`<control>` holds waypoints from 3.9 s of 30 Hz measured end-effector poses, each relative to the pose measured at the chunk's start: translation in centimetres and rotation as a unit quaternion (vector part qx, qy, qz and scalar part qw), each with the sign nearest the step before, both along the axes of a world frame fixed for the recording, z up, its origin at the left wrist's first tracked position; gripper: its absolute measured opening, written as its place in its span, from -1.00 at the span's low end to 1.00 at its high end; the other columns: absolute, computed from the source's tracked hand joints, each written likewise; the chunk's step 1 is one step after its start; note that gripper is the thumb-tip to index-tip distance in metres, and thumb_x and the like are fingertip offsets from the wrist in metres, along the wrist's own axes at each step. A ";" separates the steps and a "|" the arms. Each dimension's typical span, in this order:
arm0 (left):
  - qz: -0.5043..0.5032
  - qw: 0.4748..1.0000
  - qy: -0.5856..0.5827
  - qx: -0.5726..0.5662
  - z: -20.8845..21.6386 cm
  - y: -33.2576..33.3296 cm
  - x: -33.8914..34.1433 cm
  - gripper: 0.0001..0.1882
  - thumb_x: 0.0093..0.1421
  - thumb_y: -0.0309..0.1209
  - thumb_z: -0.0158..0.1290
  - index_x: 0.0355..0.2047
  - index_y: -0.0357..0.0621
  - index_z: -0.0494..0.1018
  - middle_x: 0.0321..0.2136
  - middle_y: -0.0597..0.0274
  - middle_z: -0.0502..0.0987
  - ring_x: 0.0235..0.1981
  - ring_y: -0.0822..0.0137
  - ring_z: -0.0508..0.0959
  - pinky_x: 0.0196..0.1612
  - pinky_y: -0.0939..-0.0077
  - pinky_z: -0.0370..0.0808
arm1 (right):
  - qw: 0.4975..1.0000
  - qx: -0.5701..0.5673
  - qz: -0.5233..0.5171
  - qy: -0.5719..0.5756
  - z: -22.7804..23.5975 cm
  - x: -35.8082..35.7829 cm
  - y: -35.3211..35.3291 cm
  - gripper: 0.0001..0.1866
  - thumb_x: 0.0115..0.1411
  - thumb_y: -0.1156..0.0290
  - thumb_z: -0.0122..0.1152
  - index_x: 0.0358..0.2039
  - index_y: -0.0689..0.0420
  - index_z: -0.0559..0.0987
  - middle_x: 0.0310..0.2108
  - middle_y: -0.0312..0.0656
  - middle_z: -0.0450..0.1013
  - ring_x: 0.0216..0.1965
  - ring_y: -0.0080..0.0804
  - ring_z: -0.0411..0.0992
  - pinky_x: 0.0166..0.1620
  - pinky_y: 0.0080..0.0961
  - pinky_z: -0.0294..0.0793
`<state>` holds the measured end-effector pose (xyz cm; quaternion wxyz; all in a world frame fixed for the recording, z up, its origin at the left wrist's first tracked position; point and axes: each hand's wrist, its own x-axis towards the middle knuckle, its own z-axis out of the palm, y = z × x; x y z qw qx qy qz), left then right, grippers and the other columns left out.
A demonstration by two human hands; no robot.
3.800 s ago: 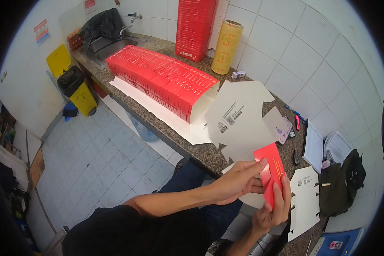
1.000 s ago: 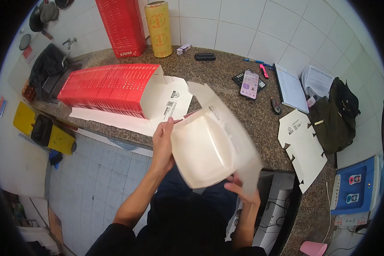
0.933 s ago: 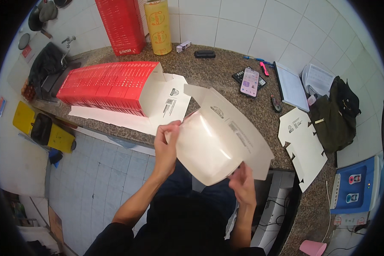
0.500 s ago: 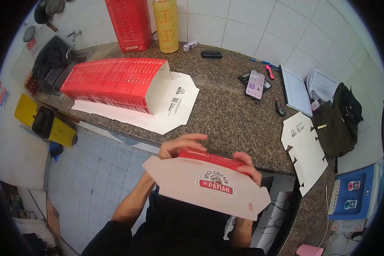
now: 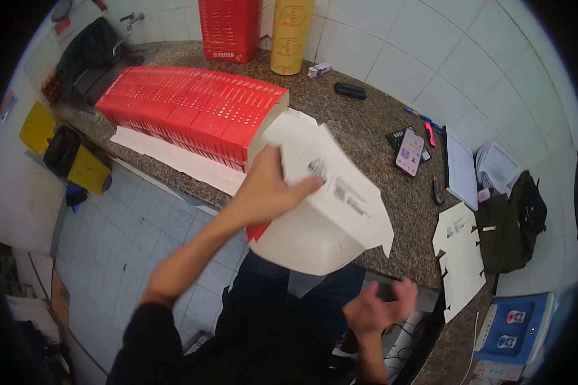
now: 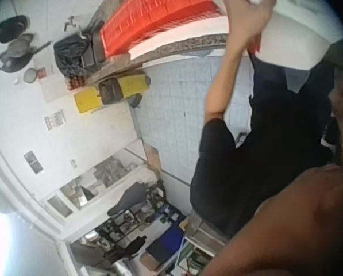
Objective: The person assembles cardboard takeout boxes by folding individual flat sheets and stacking the completed boxes into a larger pile.
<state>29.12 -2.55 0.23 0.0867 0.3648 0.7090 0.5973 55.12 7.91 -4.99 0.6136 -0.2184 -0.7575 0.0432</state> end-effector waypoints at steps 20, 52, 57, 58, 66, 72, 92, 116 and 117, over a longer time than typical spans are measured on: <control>-0.061 0.877 0.296 -0.373 -1.0 4.3 -27.2 -0.28 0.31 0.32 -0.23 -0.13 0.05 0.69 -0.27 -0.09 0.67 -0.12 -0.05 0.64 0.07 0.13 0.48 | 0.770 -0.205 0.513 -0.319 1.9 -22.6 1.1 -0.70 0.21 0.64 0.08 -0.04 0.27 0.55 0.09 0.11 0.43 -0.01 0.20 0.46 0.01 -0.12 0.52; -0.082 0.888 0.241 -0.384 0.1 5.1 -26.2 -0.17 0.08 0.52 -0.13 -0.27 0.08 0.74 -0.34 0.01 0.69 -0.17 0.01 0.67 -0.04 0.15 0.51 | 0.737 -0.300 0.538 -0.278 -1.6 -26.2 -0.2 -0.70 0.24 0.69 0.09 -0.01 0.30 0.53 -0.07 0.09 0.49 -0.15 0.05 0.53 -0.10 -0.32 0.52; -0.080 0.888 0.239 -0.385 0.2 5.4 -25.9 -0.18 0.10 0.51 -0.14 -0.27 0.07 0.74 -0.34 -0.01 0.69 -0.18 0.01 0.67 -0.02 0.13 0.51 | 0.735 -0.316 0.549 -0.240 -2.3 -26.6 -0.4 -0.72 0.25 0.70 0.07 -0.03 0.32 0.53 -0.08 0.11 0.48 -0.13 0.02 0.53 -0.07 -0.32 0.50; -0.073 0.887 0.244 -0.386 0.2 5.4 -25.8 -0.18 0.11 0.50 -0.15 -0.27 0.05 0.74 -0.34 -0.03 0.68 -0.18 0.00 0.67 -0.01 0.12 0.52 | 0.723 -0.327 0.557 -0.244 -2.3 -26.7 -0.4 -0.70 0.25 0.69 0.07 0.00 0.30 0.52 -0.05 0.09 0.48 -0.08 -0.01 0.52 -0.07 -0.32 0.51; -0.045 0.883 0.272 -0.381 -0.7 5.3 -26.3 -0.20 0.15 0.46 -0.13 -0.34 -0.01 0.73 -0.42 -0.05 0.68 -0.21 -0.07 0.67 -0.02 0.11 0.52 | 0.810 -0.368 0.421 -0.175 -1.7 -28.4 6.6 -0.52 0.17 0.57 0.25 0.14 0.21 0.46 0.05 -0.07 0.46 0.03 -0.11 0.44 0.06 -0.26 0.45; -0.041 0.883 0.296 -0.363 -0.5 5.2 -25.7 -0.28 0.23 0.37 -0.12 -0.36 0.00 0.73 -0.58 -0.01 0.62 -0.38 -0.04 0.66 -0.15 0.17 0.53 | 0.891 -0.212 0.231 -0.328 -4.7 -32.3 10.2 -0.78 0.14 0.39 0.32 -0.23 0.21 0.69 -0.34 -0.07 0.55 -0.27 -0.12 0.47 -0.18 -0.26 0.41; -0.046 0.875 0.287 -0.387 -0.6 5.5 -26.1 -0.18 0.17 0.45 -0.17 -0.37 -0.02 0.73 -0.43 -0.11 0.67 -0.26 -0.10 0.67 -0.08 0.07 0.54 | 0.772 -0.345 0.451 -0.284 -6.6 -36.3 12.0 -0.79 0.19 0.45 0.28 -0.19 0.22 0.69 -0.30 -0.20 0.51 -0.37 -0.43 0.46 -0.29 -0.42 0.43; -0.072 0.873 0.272 -0.397 0.6 6.0 -25.8 -0.19 0.17 0.43 -0.15 -0.32 -0.06 0.73 -0.52 -0.17 0.63 -0.33 -0.10 0.67 -0.13 0.11 0.56 | 0.611 -0.608 0.498 0.097 -4.9 -42.6 8.4 -0.13 0.46 -0.26 -0.47 0.02 0.38 0.52 -0.07 0.00 0.55 0.00 -0.25 0.48 0.16 -0.33 0.36; -0.061 0.880 0.281 -0.378 0.2 5.7 -25.8 -0.18 0.17 0.43 -0.16 -0.34 -0.07 0.73 -0.52 -0.17 0.63 -0.33 -0.11 0.67 -0.13 0.10 0.56 | 0.573 -0.634 0.515 0.069 -4.8 -42.7 8.4 -0.14 0.46 -0.24 -0.46 0.00 0.36 0.53 -0.10 -0.01 0.56 -0.02 -0.27 0.49 0.13 -0.35 0.38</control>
